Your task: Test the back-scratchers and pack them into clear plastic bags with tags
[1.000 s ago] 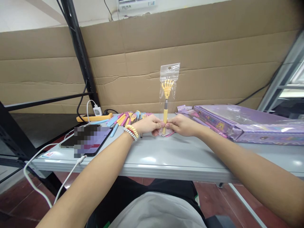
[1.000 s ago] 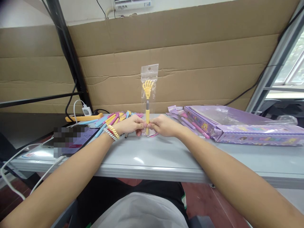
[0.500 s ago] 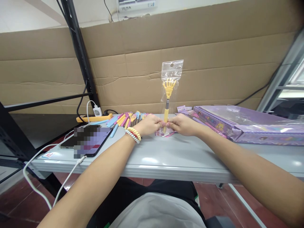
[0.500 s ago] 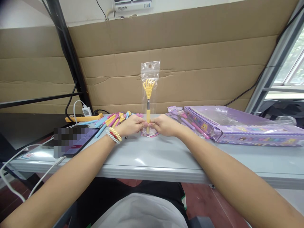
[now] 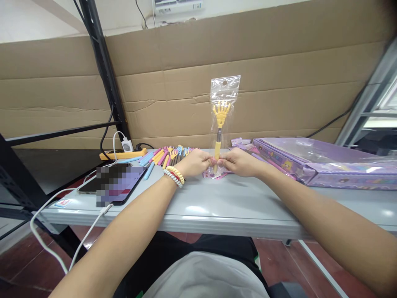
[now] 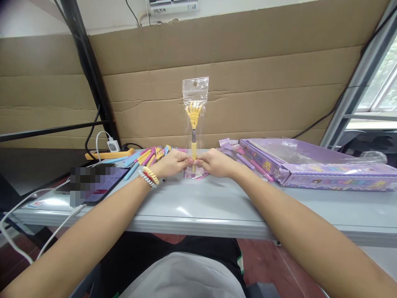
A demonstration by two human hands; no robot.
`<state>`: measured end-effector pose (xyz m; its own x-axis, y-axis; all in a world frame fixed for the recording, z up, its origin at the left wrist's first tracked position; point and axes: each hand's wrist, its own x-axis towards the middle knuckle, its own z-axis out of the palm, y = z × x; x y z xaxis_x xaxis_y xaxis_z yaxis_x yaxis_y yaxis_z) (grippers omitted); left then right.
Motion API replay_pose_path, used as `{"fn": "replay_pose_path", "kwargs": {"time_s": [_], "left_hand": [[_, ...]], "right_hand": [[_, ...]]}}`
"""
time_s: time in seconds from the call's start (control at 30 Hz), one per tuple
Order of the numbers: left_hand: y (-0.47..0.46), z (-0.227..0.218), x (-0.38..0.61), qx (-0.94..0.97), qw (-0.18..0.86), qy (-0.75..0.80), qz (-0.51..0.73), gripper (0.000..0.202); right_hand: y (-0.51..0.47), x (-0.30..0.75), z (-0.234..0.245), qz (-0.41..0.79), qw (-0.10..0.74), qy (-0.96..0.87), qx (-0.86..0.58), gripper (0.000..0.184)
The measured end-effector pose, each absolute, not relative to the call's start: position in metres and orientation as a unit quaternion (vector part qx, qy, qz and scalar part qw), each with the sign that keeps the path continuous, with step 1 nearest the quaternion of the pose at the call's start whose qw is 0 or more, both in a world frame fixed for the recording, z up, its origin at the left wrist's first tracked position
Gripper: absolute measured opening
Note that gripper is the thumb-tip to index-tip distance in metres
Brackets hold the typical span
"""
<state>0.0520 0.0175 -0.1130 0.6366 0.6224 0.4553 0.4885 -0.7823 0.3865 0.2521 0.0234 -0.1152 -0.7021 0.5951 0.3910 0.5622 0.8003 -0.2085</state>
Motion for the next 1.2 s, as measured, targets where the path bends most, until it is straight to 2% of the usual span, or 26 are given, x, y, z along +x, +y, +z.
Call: {"fn": "replay_pose_path", "kwargs": {"time_s": [0.3,0.63,0.9,1.2], "left_hand": [[0.0208,-0.1148,0.0542,0.89,0.044,0.311,0.331,0.036],[0.0155,-0.1111,0.0551,0.871,0.209,0.314,0.316,0.039],[0.0115,-0.1085,0.0547,0.848,0.345,0.276,0.292,0.039],[0.0154,-0.1083,0.0541,0.87,0.239,0.327,0.281,0.025]], "right_hand": [[0.0194,0.2484,-0.1124,0.111,0.244,-0.899,-0.348,0.05],[0.0185,0.248,-0.1112,0.153,0.241,-0.895,-0.342,0.057],[0.0201,0.2501,-0.112,0.176,0.238,-0.893,-0.339,0.055],[0.0184,0.2494,-0.1121,0.186,0.233,-0.892,-0.339,0.058]]}}
